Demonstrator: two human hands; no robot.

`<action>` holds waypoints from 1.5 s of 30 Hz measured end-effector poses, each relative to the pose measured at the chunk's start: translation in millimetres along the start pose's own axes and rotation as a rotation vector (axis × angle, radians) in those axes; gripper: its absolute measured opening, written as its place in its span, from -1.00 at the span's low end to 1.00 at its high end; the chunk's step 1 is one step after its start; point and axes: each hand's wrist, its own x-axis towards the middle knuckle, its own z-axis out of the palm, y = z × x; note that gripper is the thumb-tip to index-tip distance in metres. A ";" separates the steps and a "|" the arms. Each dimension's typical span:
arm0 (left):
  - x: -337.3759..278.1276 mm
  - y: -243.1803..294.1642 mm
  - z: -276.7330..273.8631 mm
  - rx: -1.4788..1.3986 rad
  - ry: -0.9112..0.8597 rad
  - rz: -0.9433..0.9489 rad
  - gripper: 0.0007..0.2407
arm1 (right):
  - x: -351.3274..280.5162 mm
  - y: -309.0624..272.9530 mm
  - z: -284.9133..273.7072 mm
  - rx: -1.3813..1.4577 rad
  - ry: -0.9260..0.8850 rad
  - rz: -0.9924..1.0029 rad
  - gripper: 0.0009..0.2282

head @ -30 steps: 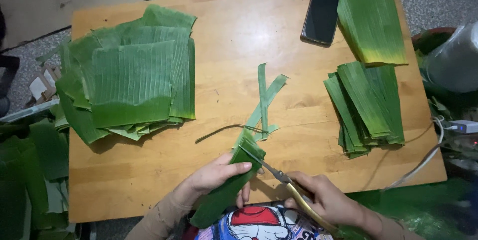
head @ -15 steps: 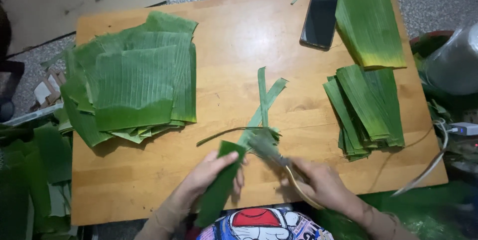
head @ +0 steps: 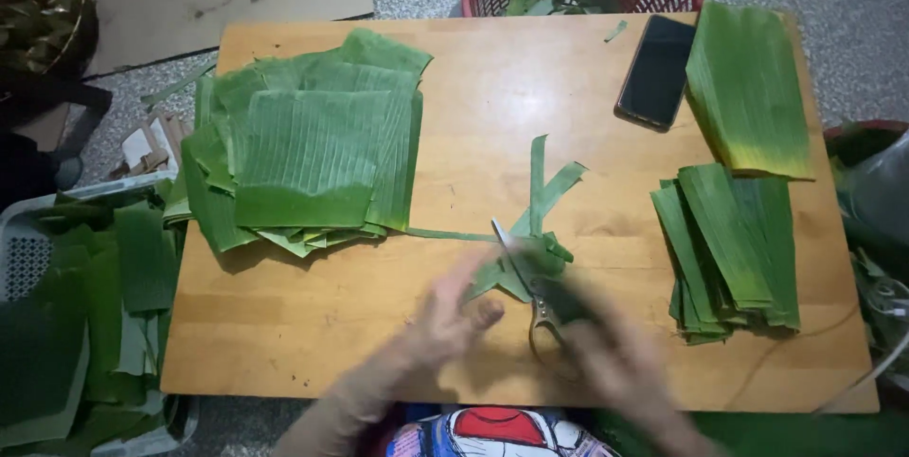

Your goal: Trimming banana leaves into rectangular shapes using scissors and stacking them for food preparation.

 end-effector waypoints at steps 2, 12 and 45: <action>14.6 31.7 -34.1 1.108 0.164 0.292 -0.41 | -0.5 33.2 -46.3 -0.361 0.457 -0.042 -0.56; -48.9 52.3 -223.5 2.030 0.943 -0.525 -0.12 | 21.1 93.0 -137.7 -1.190 0.624 0.152 -0.67; -77.8 0.9 -36.1 0.148 0.779 -0.027 -0.95 | 38.7 -2.6 66.2 0.718 -0.024 0.237 -0.82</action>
